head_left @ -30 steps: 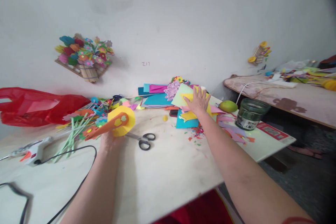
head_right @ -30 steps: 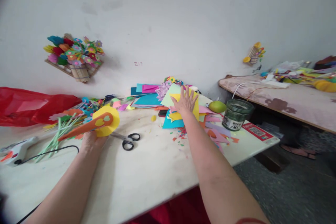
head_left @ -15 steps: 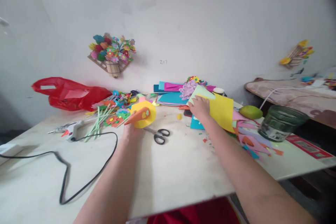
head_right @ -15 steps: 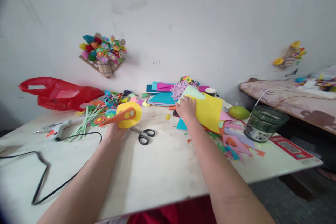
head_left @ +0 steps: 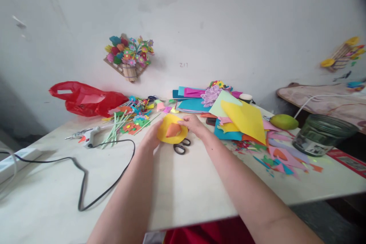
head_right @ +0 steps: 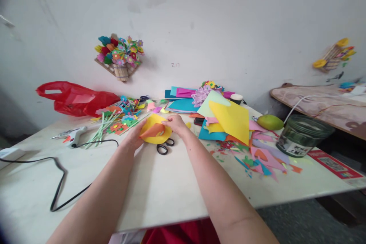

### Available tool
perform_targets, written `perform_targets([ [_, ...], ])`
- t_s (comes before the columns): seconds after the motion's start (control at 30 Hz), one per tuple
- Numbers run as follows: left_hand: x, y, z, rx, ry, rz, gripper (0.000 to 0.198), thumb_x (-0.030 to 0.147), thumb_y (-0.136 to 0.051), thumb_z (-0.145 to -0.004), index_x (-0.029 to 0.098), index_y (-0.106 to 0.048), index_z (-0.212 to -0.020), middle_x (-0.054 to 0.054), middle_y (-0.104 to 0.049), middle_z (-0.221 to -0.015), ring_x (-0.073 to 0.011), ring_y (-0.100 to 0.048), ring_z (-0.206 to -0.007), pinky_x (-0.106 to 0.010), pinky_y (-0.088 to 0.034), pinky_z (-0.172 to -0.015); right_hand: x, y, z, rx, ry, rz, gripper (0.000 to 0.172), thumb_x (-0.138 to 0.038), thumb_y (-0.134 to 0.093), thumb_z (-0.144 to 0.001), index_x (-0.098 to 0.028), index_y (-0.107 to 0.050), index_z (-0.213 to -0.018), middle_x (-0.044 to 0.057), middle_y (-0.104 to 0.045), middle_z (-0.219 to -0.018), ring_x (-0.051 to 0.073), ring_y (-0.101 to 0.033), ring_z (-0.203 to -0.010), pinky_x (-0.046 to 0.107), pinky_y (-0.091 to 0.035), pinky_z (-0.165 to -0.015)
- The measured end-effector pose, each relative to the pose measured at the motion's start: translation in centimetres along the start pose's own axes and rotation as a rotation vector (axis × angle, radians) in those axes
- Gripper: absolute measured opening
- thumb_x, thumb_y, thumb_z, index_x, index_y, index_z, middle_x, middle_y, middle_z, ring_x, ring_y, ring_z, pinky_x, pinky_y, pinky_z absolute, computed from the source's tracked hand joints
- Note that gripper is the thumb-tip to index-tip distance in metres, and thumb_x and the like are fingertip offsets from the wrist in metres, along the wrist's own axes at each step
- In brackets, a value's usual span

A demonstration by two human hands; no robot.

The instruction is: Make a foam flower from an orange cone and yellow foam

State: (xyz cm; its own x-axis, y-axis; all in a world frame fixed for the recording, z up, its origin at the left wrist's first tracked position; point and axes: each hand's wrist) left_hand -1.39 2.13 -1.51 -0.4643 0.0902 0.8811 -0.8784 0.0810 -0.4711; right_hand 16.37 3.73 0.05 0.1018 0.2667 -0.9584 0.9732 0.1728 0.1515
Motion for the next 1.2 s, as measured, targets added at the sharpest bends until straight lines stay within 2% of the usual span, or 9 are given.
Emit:
perform_targets([
  [0.1, 0.3, 0.3, -0.1, -0.004, 0.019, 0.116, 0.054, 0.061, -0.045, -0.077, 0.013, -0.064, -0.092, -0.012, -0.069, -0.081, -0.0224, -0.066, -0.075, -0.032, -0.053, -0.064, 0.5, -0.2, -0.1, 0.142, -0.064, -0.222, 0.021, -0.036, -0.066, -0.062, -0.015, -0.061, -0.063, -0.004, -0.053, -0.053, 0.010, -0.048, -0.049, 0.022, -0.036, -0.045],
  [0.17, 0.3, 0.3, -0.1, -0.055, 0.029, 0.117, 0.057, 0.064, -0.045, -0.076, 0.013, -0.062, -0.095, -0.012, -0.069, -0.081, -0.0234, -0.067, -0.077, -0.034, -0.054, -0.064, 0.8, -0.4, -0.2, 0.240, -0.122, -0.348, 0.022, -0.036, -0.066, -0.063, -0.016, -0.064, -0.073, -0.001, -0.060, -0.061, 0.013, -0.055, -0.054, 0.024, -0.042, -0.047],
  [0.33, -0.6, 0.1, -0.2, -0.125, -0.093, -0.033, 0.031, 0.037, -0.065, -0.072, 0.014, -0.061, -0.093, -0.009, -0.069, -0.082, -0.0174, -0.066, -0.071, -0.030, -0.054, -0.066, 1.1, -1.6, -0.4, 0.387, -0.215, -0.518, 0.017, -0.030, -0.064, -0.068, -0.016, -0.063, -0.077, 0.002, -0.064, -0.064, 0.014, -0.059, -0.056, 0.025, -0.047, -0.047],
  [0.53, -0.8, 0.7, -0.6, 0.061, -0.152, -0.152, 0.020, 0.026, -0.068, -0.068, 0.012, -0.062, -0.080, -0.007, -0.068, -0.072, -0.0160, -0.065, -0.062, -0.027, -0.052, -0.060, 1.5, -2.2, -0.3, 0.247, -0.246, -0.555, 0.009, -0.024, -0.063, -0.069, -0.015, -0.060, -0.071, 0.002, -0.065, -0.061, 0.016, -0.061, -0.055, 0.027, -0.050, -0.050],
  [0.7, -0.5, 1.0, -0.2, -0.044, -0.148, -0.267, 0.026, 0.033, -0.071, -0.065, 0.013, -0.063, -0.080, -0.008, -0.068, -0.075, -0.0174, -0.065, -0.064, -0.027, -0.051, -0.062, 1.8, -1.2, -0.2, 0.116, -0.196, -0.530, 0.025, -0.034, -0.066, -0.067, -0.015, -0.063, -0.082, 0.004, -0.068, -0.071, 0.019, -0.063, -0.063, 0.031, -0.051, -0.055],
  [0.8, -0.6, 0.9, -0.3, -0.068, -0.144, -0.268, 0.030, 0.036, -0.069, -0.066, 0.013, -0.065, -0.085, -0.009, -0.068, -0.079, -0.0185, -0.065, -0.067, -0.028, -0.051, -0.063, 2.0, -0.6, -0.3, 0.116, -0.227, -0.498, 0.020, -0.026, -0.067, -0.065, -0.015, -0.064, -0.081, 0.003, -0.067, -0.068, 0.018, -0.063, -0.064, 0.029, -0.050, -0.057],
  [0.97, 0.1, 1.2, -0.9, 0.187, -0.331, 0.022, 0.023, 0.021, -0.057, -0.072, 0.020, -0.060, -0.095, -0.006, -0.067, -0.093, -0.0169, -0.064, -0.076, -0.033, -0.051, -0.071, 2.1, 0.0, -0.6, 0.314, -0.261, -0.538, 0.017, -0.021, -0.064, -0.067, -0.014, -0.062, -0.083, 0.004, -0.068, -0.069, 0.018, -0.064, -0.067, 0.028, -0.051, -0.056],
  [1.1, 1.3, 2.4, -0.8, 0.491, -0.436, 0.268, 0.018, 0.004, -0.039, -0.068, 0.016, -0.049, -0.059, 0.002, -0.057, -0.055, -0.0095, -0.056, -0.055, -0.033, -0.049, -0.080, 2.1, 0.5, -0.9, 0.485, -0.241, -0.583, 0.017, -0.018, -0.063, -0.069, -0.015, -0.061, -0.086, 0.006, -0.069, -0.077, 0.019, -0.065, -0.068, 0.027, -0.051, -0.051],
  [1.2, 1.9, 3.0, -0.5, 0.563, -0.422, 0.382, 0.022, 0.006, -0.036, -0.070, 0.018, -0.043, -0.053, 0.005, -0.042, -0.042, -0.0076, -0.042, -0.042, -0.036, -0.049, -0.079, 2.4, 0.8, -1.1, 0.555, -0.236, -0.602, 0.017, -0.017, -0.061, -0.071, -0.016, -0.060, -0.088, 0.007, -0.069, -0.083, 0.018, -0.065, -0.073, 0.025, -0.052, -0.049],
])
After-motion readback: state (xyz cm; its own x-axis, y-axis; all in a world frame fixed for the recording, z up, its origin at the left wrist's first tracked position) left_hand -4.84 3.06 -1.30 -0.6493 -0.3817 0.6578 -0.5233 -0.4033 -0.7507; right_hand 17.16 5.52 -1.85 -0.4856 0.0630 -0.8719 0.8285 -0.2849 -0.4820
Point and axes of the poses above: each hand's wrist, its own z-axis away from the middle knuckle, its own y-axis out of the back of the hand, x = y × z
